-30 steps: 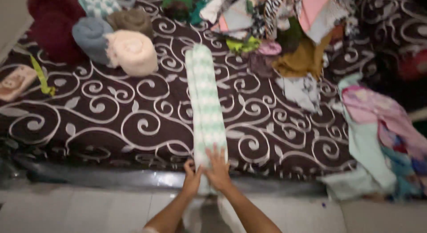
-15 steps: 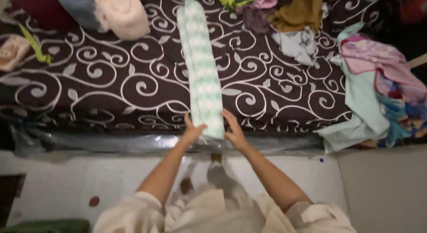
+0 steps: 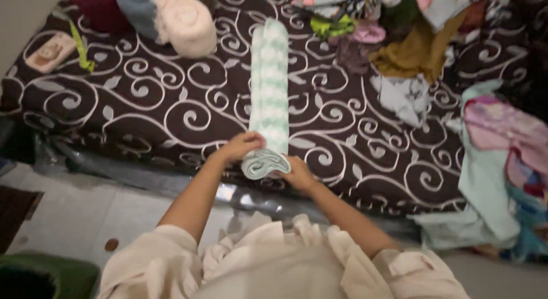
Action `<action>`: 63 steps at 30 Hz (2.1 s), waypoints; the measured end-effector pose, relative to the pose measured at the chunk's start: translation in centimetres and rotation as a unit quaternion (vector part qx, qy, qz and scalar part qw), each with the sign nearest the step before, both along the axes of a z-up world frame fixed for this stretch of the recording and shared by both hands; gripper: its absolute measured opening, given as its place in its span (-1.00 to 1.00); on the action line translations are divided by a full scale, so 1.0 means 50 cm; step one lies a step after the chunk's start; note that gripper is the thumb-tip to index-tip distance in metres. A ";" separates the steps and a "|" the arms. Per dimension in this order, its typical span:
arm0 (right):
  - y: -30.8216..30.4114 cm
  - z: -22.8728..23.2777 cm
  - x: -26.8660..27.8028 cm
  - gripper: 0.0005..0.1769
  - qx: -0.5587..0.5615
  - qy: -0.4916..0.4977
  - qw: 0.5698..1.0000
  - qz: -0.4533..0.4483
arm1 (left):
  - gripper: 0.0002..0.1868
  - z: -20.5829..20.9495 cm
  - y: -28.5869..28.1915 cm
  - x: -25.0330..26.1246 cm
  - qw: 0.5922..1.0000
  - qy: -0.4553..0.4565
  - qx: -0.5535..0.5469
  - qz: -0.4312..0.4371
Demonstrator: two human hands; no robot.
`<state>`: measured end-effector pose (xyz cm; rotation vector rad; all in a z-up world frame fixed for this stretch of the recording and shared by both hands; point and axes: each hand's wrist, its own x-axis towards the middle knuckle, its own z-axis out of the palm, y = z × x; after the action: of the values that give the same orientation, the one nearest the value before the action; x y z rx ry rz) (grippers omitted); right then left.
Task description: The person folds a light green and white checkered towel on a bed, then folds a colorful Mickey and Minnie Mouse blanket. The person places the folded towel with other rolled items and continues folding the blanket into a compact rectangle.
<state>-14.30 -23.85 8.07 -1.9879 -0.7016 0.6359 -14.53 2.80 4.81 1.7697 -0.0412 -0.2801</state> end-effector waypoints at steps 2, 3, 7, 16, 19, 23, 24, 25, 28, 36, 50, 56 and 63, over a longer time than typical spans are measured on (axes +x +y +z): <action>0.000 -0.032 0.038 -0.55 0.036 0.015 0.999 -0.033 | -0.18 -0.009 -0.011 0.018 0.985 0.137 -0.103 0.002; 0.001 -0.049 0.058 -0.51 0.037 0.038 0.998 -0.039 | -0.13 -0.014 -0.016 0.017 0.969 0.216 -0.121 0.014; 0.017 -0.109 0.163 -0.36 0.083 0.166 0.981 -0.055 | -0.22 -0.023 -0.024 0.020 0.960 0.164 -0.223 0.031; 0.057 -0.082 0.177 -0.24 0.060 0.184 0.974 -0.115 | -0.33 -0.120 -0.041 0.050 0.974 0.128 -0.034 0.185; 0.052 -0.018 0.123 -0.17 -0.074 -0.101 0.982 -0.144 | -0.40 -0.160 -0.042 0.076 0.971 0.137 0.052 0.188; 0.034 0.046 0.068 0.07 -0.113 -0.447 0.881 0.105 | -0.43 -0.210 -0.024 0.121 0.948 0.262 -0.003 0.179; 0.038 0.051 0.053 0.11 -0.124 -0.464 0.871 0.099 | -0.43 -0.219 -0.017 0.128 0.931 0.319 -0.040 0.174; 0.041 0.055 0.051 0.14 -0.138 -0.485 0.859 0.094 | -0.41 -0.224 -0.015 0.142 0.930 0.334 -0.001 0.151; 0.052 0.044 0.062 0.19 -0.174 -0.459 0.865 0.101 | -0.38 -0.217 -0.008 0.166 0.933 0.322 0.115 0.110; 0.063 -0.007 0.157 -0.04 -0.033 -0.311 0.939 0.141 | -0.48 -0.097 -0.002 0.134 0.878 -0.338 0.307 0.146; 0.129 -0.002 0.302 -0.30 -0.144 -0.052 0.986 0.060 | -0.03 -0.143 -0.004 0.093 0.982 0.068 -0.144 0.103; 0.167 -0.090 0.384 -0.54 -0.161 0.020 0.984 0.076 | -0.17 -0.118 -0.019 0.108 0.963 0.063 -0.041 0.260; 0.158 -0.093 0.361 -0.50 -0.090 0.024 0.995 -0.043 | -0.20 -0.083 0.006 0.174 0.962 0.124 0.109 0.216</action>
<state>3.77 -15.94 3.41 -2.1487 -0.5409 0.7144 -5.82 3.09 0.64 1.8953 0.5684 -0.1905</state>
